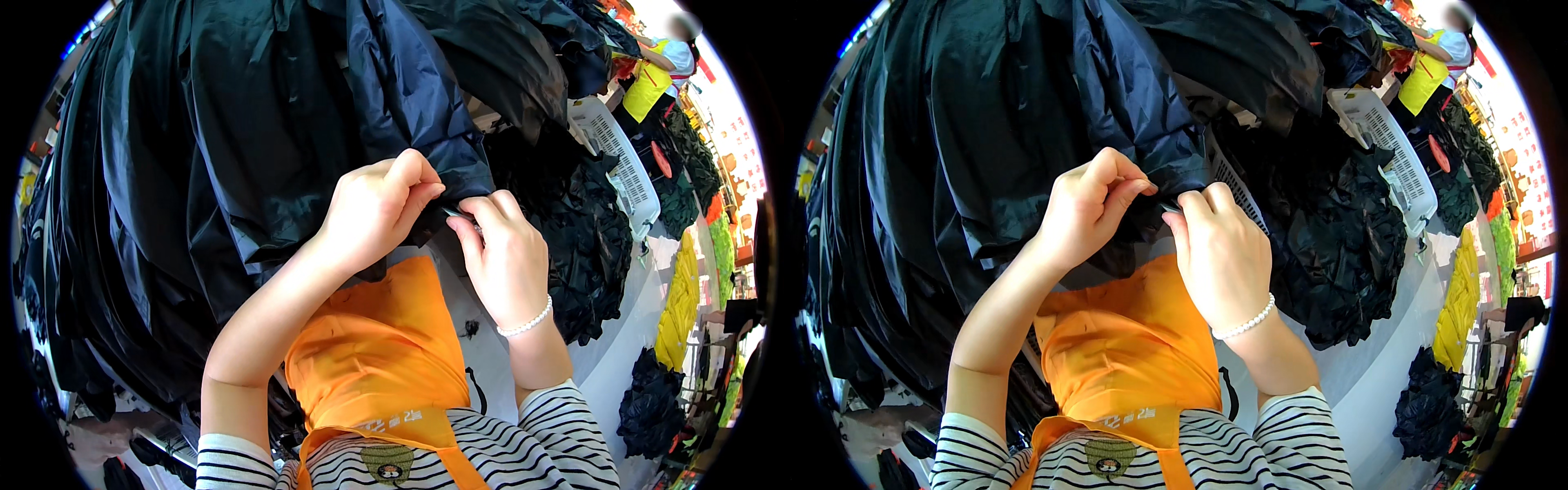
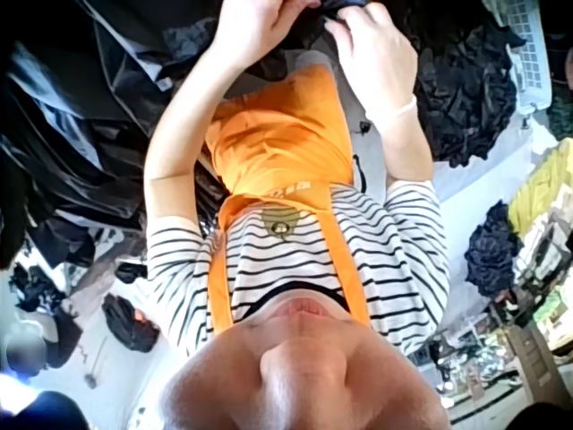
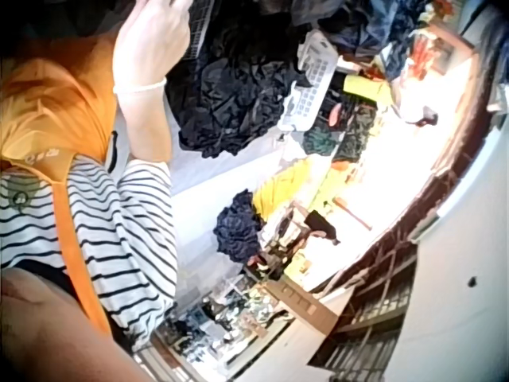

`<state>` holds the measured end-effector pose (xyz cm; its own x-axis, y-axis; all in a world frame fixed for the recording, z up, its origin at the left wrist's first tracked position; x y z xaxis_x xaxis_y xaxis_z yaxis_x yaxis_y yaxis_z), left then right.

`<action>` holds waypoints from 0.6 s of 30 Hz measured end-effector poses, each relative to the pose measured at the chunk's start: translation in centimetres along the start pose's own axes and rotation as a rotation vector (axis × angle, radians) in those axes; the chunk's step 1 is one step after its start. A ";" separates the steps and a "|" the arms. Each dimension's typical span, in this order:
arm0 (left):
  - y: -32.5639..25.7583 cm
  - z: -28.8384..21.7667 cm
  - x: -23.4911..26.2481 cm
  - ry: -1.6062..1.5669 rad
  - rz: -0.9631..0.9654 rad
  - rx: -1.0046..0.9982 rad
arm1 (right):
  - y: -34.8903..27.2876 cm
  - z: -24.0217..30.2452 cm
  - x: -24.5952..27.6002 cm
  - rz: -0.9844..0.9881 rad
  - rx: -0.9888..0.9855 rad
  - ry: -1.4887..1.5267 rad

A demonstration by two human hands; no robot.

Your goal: The person inspects a pile of black garments by picking up individual pieces, unfolding them, and examining seams and edges. They repeatedly handle the fabric, turning it over and checking different areas before placing it back on the pile.

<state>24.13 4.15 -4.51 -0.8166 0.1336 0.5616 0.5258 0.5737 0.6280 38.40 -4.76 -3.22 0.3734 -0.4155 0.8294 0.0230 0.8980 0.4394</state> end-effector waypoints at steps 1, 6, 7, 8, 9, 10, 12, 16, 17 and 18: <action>0.1 -0.1 -0.1 0.007 0.004 0.002 | 0.1 0.0 -0.1 0.007 0.010 -0.016; 0.1 -0.2 -0.4 0.051 0.008 -0.003 | 0.6 -0.1 -0.6 0.024 0.020 -0.048; 0.2 -0.2 -0.3 0.059 0.002 -0.002 | 0.9 -0.1 -0.7 0.024 0.025 -0.050; 0.3 -0.2 -0.3 0.067 -0.003 -0.001 | 1.1 0.0 -0.8 0.023 0.030 -0.052; 0.2 -0.3 -0.3 0.055 -0.015 -0.013 | 1.2 0.3 -0.7 0.031 0.031 -0.056; 0.2 -0.2 -0.4 0.062 -0.011 -0.010 | 1.4 0.3 -0.9 0.044 0.030 -0.051; 0.1 -0.1 -0.2 0.063 -0.029 -0.017 | 1.8 0.5 -0.9 0.076 0.028 -0.048; 0.0 0.3 -0.2 0.057 -0.035 0.007 | 1.7 0.1 -1.2 0.084 0.036 -0.049; 0.0 0.5 -0.3 0.048 -0.053 0.004 | 1.6 -0.1 -1.3 0.100 0.016 -0.050; 0.0 0.6 -0.2 0.038 -0.071 0.002 | 1.7 -0.3 -1.2 0.102 0.009 -0.009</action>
<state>24.15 4.64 -4.91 -0.8419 0.0618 0.5361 0.4667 0.5822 0.6658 38.30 -2.74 -3.56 0.3649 -0.3232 0.8732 -0.0228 0.9345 0.3554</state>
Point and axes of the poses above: each hand's wrist, its own y-axis towards the middle knuckle, its own x-axis out of the back of the hand, z = x × y, the point moved 3 cm from there along y, towards the middle knuckle
